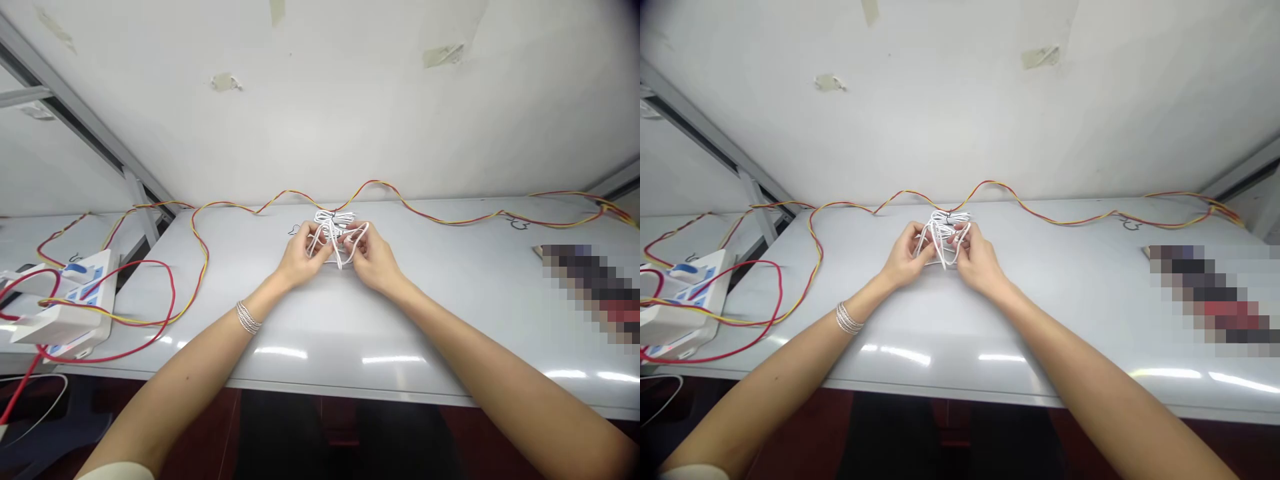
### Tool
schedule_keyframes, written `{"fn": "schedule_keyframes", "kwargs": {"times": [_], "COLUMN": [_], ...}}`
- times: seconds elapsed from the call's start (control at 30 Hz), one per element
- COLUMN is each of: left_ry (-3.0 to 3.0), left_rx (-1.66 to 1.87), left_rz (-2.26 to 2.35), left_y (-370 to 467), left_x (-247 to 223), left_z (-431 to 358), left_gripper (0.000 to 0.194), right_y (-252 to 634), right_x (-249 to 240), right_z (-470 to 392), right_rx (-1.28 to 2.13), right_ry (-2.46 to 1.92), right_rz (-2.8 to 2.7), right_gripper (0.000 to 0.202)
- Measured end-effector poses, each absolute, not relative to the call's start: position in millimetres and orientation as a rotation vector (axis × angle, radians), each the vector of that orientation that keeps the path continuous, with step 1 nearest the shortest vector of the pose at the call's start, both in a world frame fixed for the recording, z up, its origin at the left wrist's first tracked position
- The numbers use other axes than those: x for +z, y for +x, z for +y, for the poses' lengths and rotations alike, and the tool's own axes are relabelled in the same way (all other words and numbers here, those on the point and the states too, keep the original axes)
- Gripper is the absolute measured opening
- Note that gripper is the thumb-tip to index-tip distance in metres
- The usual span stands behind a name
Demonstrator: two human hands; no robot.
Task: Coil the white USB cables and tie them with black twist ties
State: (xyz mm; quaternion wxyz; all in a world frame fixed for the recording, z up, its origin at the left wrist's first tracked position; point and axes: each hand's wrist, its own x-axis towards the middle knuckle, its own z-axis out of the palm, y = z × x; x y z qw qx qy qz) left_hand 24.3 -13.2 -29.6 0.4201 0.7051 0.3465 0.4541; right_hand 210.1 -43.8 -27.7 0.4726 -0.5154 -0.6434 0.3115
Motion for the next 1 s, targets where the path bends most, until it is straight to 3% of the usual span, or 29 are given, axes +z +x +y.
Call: {"fn": "schedule_keyframes", "kwargs": {"times": [0.13, 0.27, 0.53, 0.77, 1.0], "left_ry": [1.665, 1.619, 1.554, 1.673, 1.558], "left_rx": [1.107, 1.099, 1.056, 1.107, 1.068], "left_rz": [0.781, 0.680, 0.620, 0.769, 0.558], "left_y": [24, 24, 26, 24, 21], "left_x": [-28, -21, -25, -30, -23], "left_z": [-13, -15, -16, -14, -15], "left_gripper": [0.026, 0.020, 0.041, 0.038, 0.053], "right_y": [209, 206, 207, 208, 208], "right_x": [-22, -16, -10, -14, -13], "right_z": [-47, -50, -52, -51, -51], "right_rx": [0.717, 0.672, 0.600, 0.607, 0.691], "right_ry": [-1.304, -1.325, -1.388, -1.335, -1.321], "right_rz": [-1.602, -1.639, -1.631, -1.473, -1.378], "right_gripper": [0.019, 0.026, 0.033, 0.022, 0.021]}}
